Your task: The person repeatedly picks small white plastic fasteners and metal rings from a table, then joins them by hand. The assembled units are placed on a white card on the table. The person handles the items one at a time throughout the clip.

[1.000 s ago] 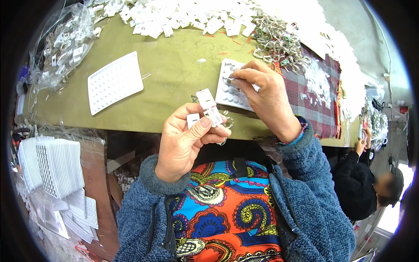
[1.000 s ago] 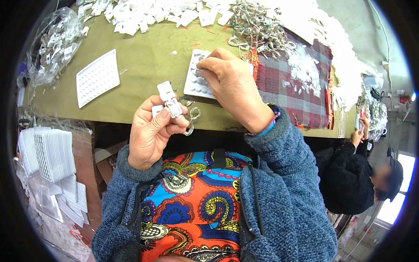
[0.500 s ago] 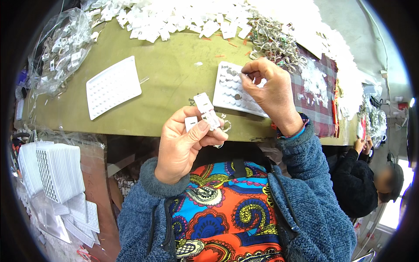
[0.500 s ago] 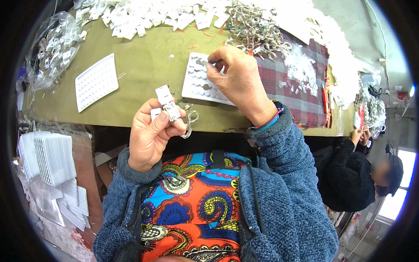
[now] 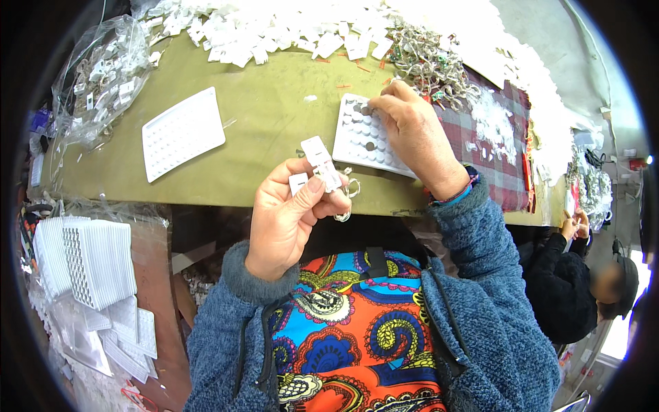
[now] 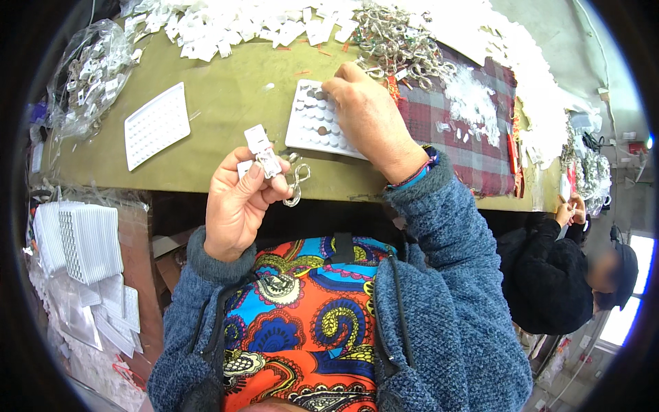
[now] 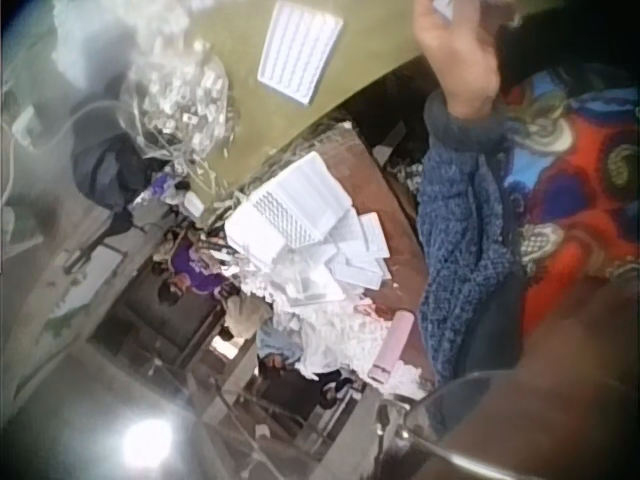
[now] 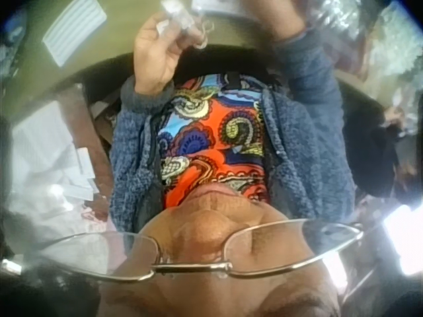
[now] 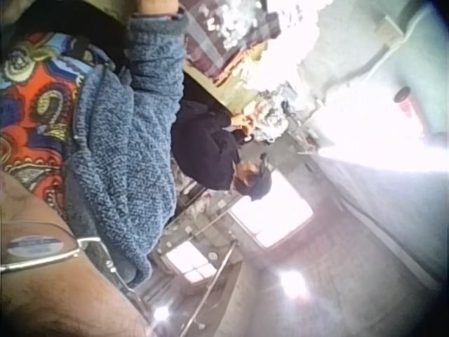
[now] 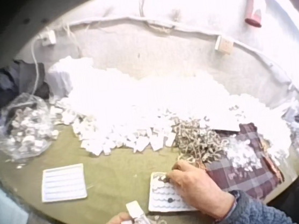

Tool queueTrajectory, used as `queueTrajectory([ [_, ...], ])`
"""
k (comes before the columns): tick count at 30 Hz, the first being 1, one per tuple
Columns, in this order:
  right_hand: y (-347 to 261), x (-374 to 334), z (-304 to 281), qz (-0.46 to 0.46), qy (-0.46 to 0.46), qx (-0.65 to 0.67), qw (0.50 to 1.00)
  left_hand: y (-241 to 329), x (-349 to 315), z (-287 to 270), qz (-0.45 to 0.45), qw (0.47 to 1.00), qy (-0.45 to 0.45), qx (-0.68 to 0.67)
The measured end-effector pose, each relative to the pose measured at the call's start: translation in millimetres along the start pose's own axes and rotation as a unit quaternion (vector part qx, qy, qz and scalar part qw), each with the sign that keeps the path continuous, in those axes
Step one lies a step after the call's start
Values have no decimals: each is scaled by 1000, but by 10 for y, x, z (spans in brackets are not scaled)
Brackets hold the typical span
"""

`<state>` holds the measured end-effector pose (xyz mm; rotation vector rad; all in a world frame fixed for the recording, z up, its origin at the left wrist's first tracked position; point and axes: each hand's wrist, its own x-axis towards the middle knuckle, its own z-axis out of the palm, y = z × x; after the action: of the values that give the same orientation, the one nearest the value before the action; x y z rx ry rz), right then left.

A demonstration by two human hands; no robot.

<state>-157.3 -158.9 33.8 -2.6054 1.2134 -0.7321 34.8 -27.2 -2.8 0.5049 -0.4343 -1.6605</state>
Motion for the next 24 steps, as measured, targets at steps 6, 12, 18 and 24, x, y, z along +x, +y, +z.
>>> queueTrajectory([
  [6, -264, -135, -163, 31, 37, 106, 993, -27, -22, 16, 12, 1000, 5, -16],
  [12, -736, -550, -213, 15, 39, 276, 960, -128, -91, 111, -17, 999, -6, -37],
  [18, -781, -744, -182, -30, 82, 197, 977, -253, -142, 225, -26, 1000, 8, -2],
  [24, -784, -820, -196, -4, 112, 210, 971, -316, -160, 276, -26, 1000, 4, 6],
])
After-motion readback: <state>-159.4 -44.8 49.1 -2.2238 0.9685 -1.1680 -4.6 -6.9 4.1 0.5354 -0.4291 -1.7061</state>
